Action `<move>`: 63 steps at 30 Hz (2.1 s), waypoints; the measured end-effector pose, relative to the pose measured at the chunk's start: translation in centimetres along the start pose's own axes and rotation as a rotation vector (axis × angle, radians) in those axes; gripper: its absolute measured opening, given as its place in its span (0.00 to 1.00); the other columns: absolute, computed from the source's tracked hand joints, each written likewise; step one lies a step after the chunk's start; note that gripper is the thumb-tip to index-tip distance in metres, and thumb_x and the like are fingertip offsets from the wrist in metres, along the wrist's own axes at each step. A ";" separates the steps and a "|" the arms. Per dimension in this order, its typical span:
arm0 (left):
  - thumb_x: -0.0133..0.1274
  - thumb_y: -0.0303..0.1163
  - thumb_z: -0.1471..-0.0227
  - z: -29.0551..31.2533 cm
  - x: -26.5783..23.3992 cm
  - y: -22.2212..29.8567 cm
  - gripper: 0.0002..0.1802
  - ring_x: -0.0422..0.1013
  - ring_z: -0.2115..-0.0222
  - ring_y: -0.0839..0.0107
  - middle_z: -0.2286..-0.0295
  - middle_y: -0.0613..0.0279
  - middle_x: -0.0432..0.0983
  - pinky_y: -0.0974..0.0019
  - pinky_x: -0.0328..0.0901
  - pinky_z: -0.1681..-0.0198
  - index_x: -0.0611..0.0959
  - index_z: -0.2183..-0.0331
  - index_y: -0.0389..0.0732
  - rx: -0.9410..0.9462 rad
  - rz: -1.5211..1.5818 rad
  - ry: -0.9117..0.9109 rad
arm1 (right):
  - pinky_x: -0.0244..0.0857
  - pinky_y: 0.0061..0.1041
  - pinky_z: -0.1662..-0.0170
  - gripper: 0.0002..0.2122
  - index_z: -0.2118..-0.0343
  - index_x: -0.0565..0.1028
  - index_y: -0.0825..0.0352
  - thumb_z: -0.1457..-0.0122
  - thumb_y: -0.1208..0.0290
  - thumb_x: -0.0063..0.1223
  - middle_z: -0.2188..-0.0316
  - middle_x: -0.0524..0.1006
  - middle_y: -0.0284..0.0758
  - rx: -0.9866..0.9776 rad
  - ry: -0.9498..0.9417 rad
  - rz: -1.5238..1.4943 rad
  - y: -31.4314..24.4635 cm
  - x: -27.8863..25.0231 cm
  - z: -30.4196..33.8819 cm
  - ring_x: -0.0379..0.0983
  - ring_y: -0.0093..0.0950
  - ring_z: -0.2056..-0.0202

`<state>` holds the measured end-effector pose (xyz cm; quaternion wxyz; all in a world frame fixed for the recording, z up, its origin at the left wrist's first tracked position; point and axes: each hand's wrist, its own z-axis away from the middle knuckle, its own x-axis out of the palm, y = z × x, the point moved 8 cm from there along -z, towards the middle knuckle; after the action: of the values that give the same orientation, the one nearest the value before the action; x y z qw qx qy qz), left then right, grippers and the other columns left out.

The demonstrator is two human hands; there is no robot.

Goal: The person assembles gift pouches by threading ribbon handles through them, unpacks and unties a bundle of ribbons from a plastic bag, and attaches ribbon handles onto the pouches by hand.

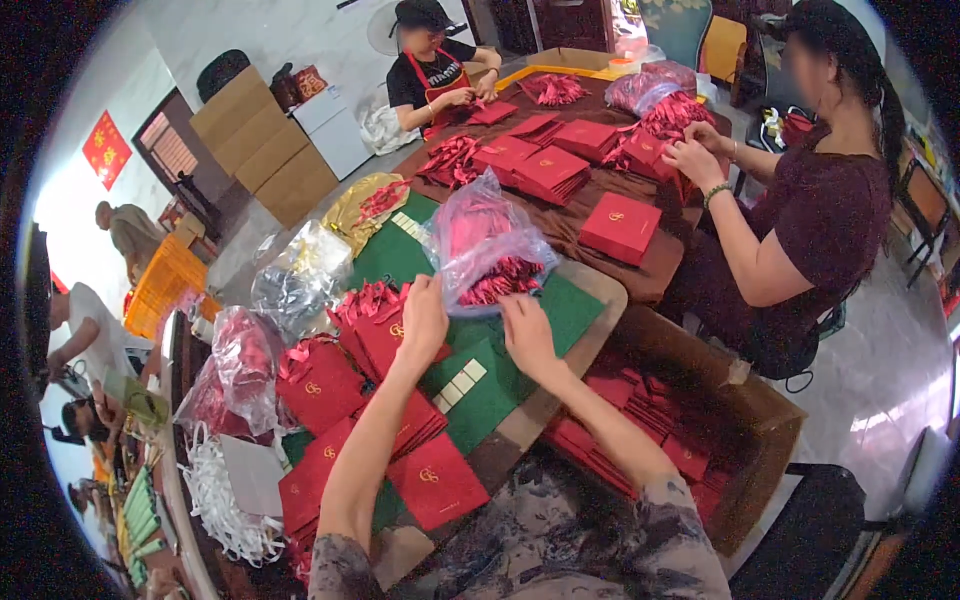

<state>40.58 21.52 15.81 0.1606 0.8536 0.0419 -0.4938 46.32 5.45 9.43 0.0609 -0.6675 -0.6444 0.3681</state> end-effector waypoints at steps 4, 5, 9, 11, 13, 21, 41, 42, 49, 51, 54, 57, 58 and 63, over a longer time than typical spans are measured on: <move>0.49 0.11 0.59 -0.8 -0.5 0.9 0.18 0.69 0.59 0.45 0.60 0.43 0.68 0.50 0.68 0.57 0.74 0.61 0.31 0.053 -0.025 -0.018 | 0.65 0.43 0.51 0.15 0.52 0.73 0.66 0.42 0.69 0.56 0.57 0.74 0.44 -0.030 0.049 0.106 2.7 2.3 -3.5 0.70 0.45 0.54; 0.49 0.11 0.58 -0.9 -0.6 0.9 0.19 0.69 0.60 0.44 0.60 0.43 0.68 0.49 0.68 0.57 0.74 0.60 0.31 0.033 -0.017 -0.010 | 0.64 0.43 0.49 0.17 0.51 0.73 0.64 0.41 0.64 0.55 0.56 0.74 0.43 0.018 -0.127 0.220 3.8 3.9 -3.3 0.70 0.45 0.52; 0.47 0.15 0.52 -0.5 -1.1 -2.1 0.26 0.70 0.60 0.40 0.59 0.40 0.67 0.48 0.68 0.58 0.70 0.48 0.30 -0.040 -0.003 0.065 | 0.61 0.44 0.45 0.19 0.49 0.73 0.61 0.40 0.57 0.54 0.53 0.74 0.40 0.104 -0.396 0.285 4.3 6.6 -1.9 0.68 0.43 0.48; 0.48 0.15 0.52 -0.4 -0.8 -2.3 0.27 0.70 0.60 0.41 0.59 0.40 0.67 0.48 0.68 0.58 0.69 0.47 0.29 -0.023 -0.014 0.064 | 0.61 0.44 0.45 0.19 0.49 0.73 0.62 0.40 0.58 0.54 0.52 0.74 0.40 0.111 -0.394 0.269 4.6 6.7 -1.4 0.68 0.44 0.47; 0.49 0.16 0.51 -0.4 -0.7 -1.8 0.28 0.71 0.60 0.42 0.59 0.40 0.67 0.49 0.69 0.59 0.68 0.46 0.28 -0.012 -0.021 0.047 | 0.61 0.45 0.47 0.17 0.55 0.74 0.62 0.45 0.59 0.58 0.58 0.74 0.39 -0.015 -0.232 0.266 4.1 5.8 -1.2 0.69 0.41 0.50; 0.51 0.24 0.52 1.3 0.6 1.8 0.08 0.70 0.63 0.48 0.63 0.47 0.69 0.48 0.66 0.62 0.76 0.66 0.35 0.232 -0.198 0.032 | 0.61 0.46 0.45 0.20 0.50 0.71 0.64 0.44 0.64 0.57 0.51 0.73 0.41 -0.072 -0.276 0.340 3.2 6.8 0.8 0.68 0.43 0.48; 0.46 0.31 0.47 1.2 10.0 -4.2 0.25 0.72 0.59 0.32 0.62 0.24 0.74 0.41 0.65 0.53 0.69 0.49 0.28 -0.389 0.401 -0.220 | 0.64 0.43 0.54 0.34 0.65 0.75 0.72 0.57 0.38 0.64 0.61 0.74 0.47 0.353 -0.210 0.494 5.2 8.1 -2.3 0.69 0.44 0.55; 0.46 0.32 0.47 1.5 9.9 -4.8 0.25 0.72 0.59 0.32 0.63 0.25 0.75 0.41 0.65 0.53 0.69 0.49 0.30 -0.399 0.396 -0.221 | 0.64 0.43 0.55 0.34 0.65 0.74 0.71 0.59 0.40 0.65 0.61 0.74 0.46 0.342 -0.215 0.508 4.8 8.6 -2.4 0.69 0.43 0.56; 0.45 0.35 0.49 2.1 11.5 -6.1 0.24 0.73 0.57 0.36 0.61 0.34 0.77 0.45 0.66 0.52 0.74 0.52 0.33 -0.434 0.506 -0.248 | 0.69 0.45 0.61 0.28 0.60 0.69 0.70 0.60 0.59 0.70 0.65 0.75 0.46 0.255 -0.242 0.470 4.3 9.6 -2.9 0.71 0.47 0.61; 0.45 0.35 0.49 2.2 12.6 -6.4 0.23 0.73 0.57 0.38 0.61 0.35 0.78 0.45 0.67 0.53 0.75 0.52 0.34 -0.445 0.529 -0.259 | 0.69 0.45 0.62 0.28 0.60 0.68 0.71 0.59 0.59 0.70 0.66 0.75 0.48 0.243 -0.263 0.410 4.8 9.4 -3.1 0.72 0.49 0.62; 0.43 0.33 0.48 3.1 14.7 -9.3 0.22 0.74 0.58 0.39 0.62 0.37 0.78 0.46 0.67 0.53 0.76 0.51 0.38 -0.471 0.554 -0.229 | 0.70 0.46 0.59 0.27 0.57 0.67 0.71 0.54 0.58 0.65 0.67 0.78 0.55 0.428 -0.355 0.140 5.9 9.9 -3.5 0.76 0.51 0.61; 0.42 0.29 0.47 2.5 13.7 -5.9 0.20 0.73 0.57 0.38 0.62 0.32 0.77 0.46 0.66 0.53 0.77 0.53 0.33 -0.445 0.723 -0.201 | 0.71 0.44 0.58 0.26 0.56 0.70 0.70 0.53 0.56 0.62 0.65 0.79 0.53 0.523 -0.401 0.191 8.0 6.5 -2.8 0.77 0.50 0.61; 0.42 0.29 0.47 2.3 13.8 -6.2 0.20 0.73 0.57 0.38 0.62 0.32 0.77 0.46 0.66 0.53 0.77 0.53 0.33 -0.445 0.726 -0.195 | 0.71 0.44 0.56 0.27 0.55 0.71 0.69 0.53 0.55 0.62 0.65 0.80 0.51 0.496 -0.342 0.095 7.8 5.6 -2.9 0.77 0.49 0.60; 0.43 0.32 0.45 2.3 16.6 -8.6 0.20 0.71 0.55 0.38 0.59 0.31 0.75 0.46 0.64 0.49 0.77 0.54 0.32 -0.464 0.704 -0.160 | 0.68 0.43 0.51 0.29 0.52 0.71 0.69 0.53 0.55 0.63 0.60 0.79 0.51 0.586 -0.411 -0.098 8.1 3.4 -1.7 0.76 0.49 0.57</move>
<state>45.17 27.47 -1.42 0.5099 0.7161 -0.1547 -0.4508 53.52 7.90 4.79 0.1365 -0.5021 -0.5415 0.6603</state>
